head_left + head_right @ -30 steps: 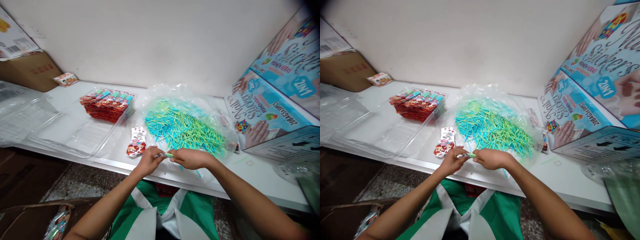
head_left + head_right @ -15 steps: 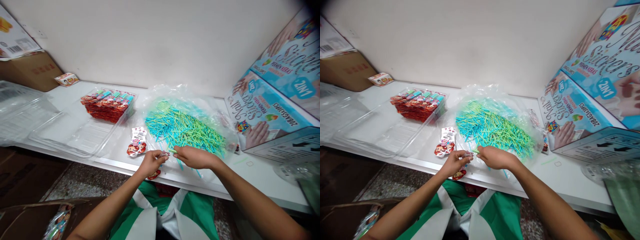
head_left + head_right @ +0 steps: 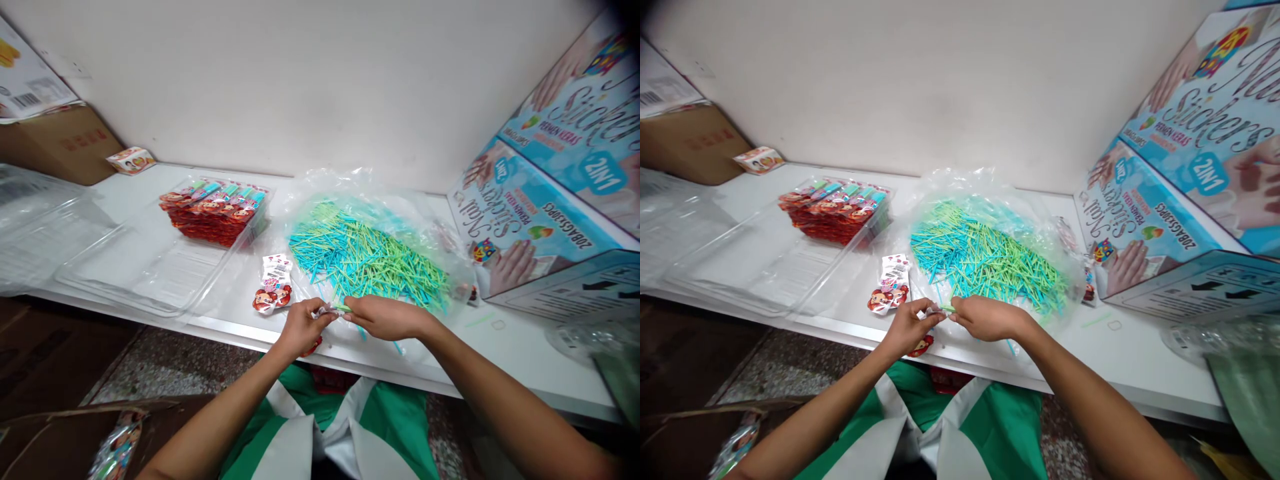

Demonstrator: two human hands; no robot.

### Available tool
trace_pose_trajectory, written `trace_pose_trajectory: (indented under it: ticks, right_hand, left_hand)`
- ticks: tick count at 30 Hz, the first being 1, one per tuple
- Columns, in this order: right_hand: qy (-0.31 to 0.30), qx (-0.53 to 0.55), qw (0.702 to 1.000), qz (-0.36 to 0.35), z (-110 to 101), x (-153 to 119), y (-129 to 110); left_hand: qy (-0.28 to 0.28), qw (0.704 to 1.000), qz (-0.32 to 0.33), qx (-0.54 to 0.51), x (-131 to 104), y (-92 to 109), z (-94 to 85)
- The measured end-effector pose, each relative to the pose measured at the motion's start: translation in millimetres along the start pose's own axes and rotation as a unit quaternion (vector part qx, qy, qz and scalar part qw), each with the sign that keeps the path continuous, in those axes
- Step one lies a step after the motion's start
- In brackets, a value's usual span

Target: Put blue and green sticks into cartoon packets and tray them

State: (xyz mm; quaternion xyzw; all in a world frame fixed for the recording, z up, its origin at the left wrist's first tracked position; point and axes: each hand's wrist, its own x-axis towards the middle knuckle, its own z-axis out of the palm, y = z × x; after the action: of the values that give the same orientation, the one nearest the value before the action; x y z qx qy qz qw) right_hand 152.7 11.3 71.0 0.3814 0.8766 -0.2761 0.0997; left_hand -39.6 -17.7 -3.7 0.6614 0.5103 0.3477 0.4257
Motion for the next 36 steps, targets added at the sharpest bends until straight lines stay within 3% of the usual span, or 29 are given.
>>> trace_pose_trajectory:
  ticks: [4,7,11,19,25,29,36]
  right_hand:
    - [0.027,0.013,0.999,0.017,-1.8,-1.8,-0.6]
    - [0.049,0.023,0.998,0.024,-3.3,-3.4,-0.1]
    - [0.033,0.029,0.999,0.016,-3.4,-4.4,0.9]
    - [0.003,0.004,1.0,0.007,-2.0,-5.4,2.9]
    - [-0.024,-0.011,1.0,0.01,2.1,-3.6,4.4]
    - [-0.036,-0.008,0.999,0.015,1.7,-2.2,4.9]
    - [0.007,0.053,0.998,0.014,2.0,-0.7,6.7]
  left_hand:
    - [-0.014,0.996,-0.016,-0.082,1.4,-0.9,1.6]
    - [-0.05,0.979,-0.063,-0.185,2.8,-2.9,3.6]
    - [-0.076,0.959,-0.109,-0.251,2.4,-4.5,6.3]
    - [-0.048,0.985,-0.051,-0.155,-0.6,0.6,4.2]
    - [-0.087,0.983,-0.066,-0.146,-2.7,-3.2,4.7]
    - [-0.077,0.988,-0.064,-0.12,-3.8,-6.8,5.6]
    - [-0.089,0.98,-0.046,-0.171,-3.8,1.2,5.5]
